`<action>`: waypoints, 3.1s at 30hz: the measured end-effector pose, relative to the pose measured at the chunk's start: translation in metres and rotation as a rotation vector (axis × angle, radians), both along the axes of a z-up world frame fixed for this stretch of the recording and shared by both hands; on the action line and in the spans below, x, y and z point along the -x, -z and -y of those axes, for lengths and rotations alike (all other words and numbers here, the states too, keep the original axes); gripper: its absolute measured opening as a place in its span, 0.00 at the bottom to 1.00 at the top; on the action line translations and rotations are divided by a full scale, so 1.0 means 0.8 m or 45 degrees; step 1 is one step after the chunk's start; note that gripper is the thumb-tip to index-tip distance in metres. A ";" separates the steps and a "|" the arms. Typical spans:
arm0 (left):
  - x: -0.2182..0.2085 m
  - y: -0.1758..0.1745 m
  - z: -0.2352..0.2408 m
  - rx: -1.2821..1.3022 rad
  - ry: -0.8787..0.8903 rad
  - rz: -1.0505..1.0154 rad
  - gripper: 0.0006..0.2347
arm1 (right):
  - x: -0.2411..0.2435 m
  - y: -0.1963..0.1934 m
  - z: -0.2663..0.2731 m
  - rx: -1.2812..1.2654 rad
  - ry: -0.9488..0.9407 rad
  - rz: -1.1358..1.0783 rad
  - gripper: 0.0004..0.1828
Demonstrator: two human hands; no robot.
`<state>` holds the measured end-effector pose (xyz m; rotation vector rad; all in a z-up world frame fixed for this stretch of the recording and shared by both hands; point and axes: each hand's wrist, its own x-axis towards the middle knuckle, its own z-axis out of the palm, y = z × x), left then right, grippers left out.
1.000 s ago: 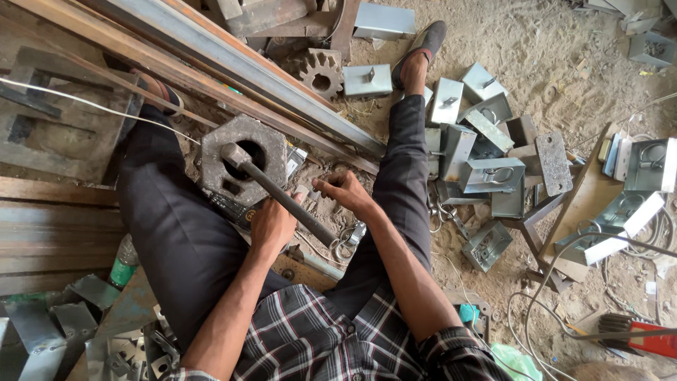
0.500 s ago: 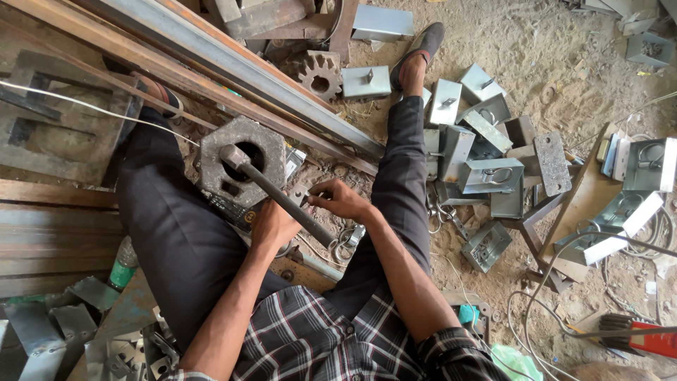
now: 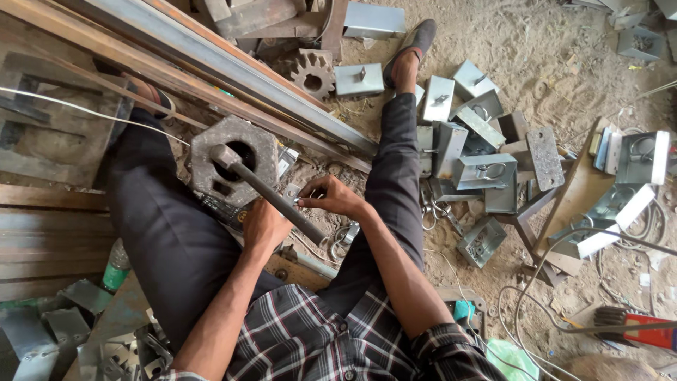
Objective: The person sits on the floor and assembles metal enclosures by inserting a metal rod through holes in pre-cut metal pieces and using a hammer to secure them together.
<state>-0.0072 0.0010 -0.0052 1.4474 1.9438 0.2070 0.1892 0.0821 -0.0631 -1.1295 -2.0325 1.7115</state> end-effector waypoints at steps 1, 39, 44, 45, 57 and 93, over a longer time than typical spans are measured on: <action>-0.001 -0.001 0.001 -0.022 0.006 0.011 0.17 | -0.001 0.001 0.001 0.026 0.005 0.014 0.16; 0.166 -0.202 0.227 0.197 -0.469 -0.464 0.20 | -0.019 0.034 -0.001 -0.111 -0.210 0.292 0.22; 0.235 -0.208 0.285 0.083 -0.621 -0.873 0.18 | -0.025 0.016 -0.005 -0.117 -0.248 0.225 0.21; 0.245 -0.206 0.290 0.075 -0.675 -0.879 0.17 | -0.027 0.011 -0.004 -0.102 -0.244 0.235 0.21; 0.350 -0.031 0.368 0.222 -0.368 -0.446 0.18 | -0.026 0.015 -0.007 -0.301 -0.164 0.284 0.18; 0.396 0.045 0.430 0.368 -0.578 -0.387 0.16 | -0.025 0.017 0.003 -0.212 -0.130 0.362 0.19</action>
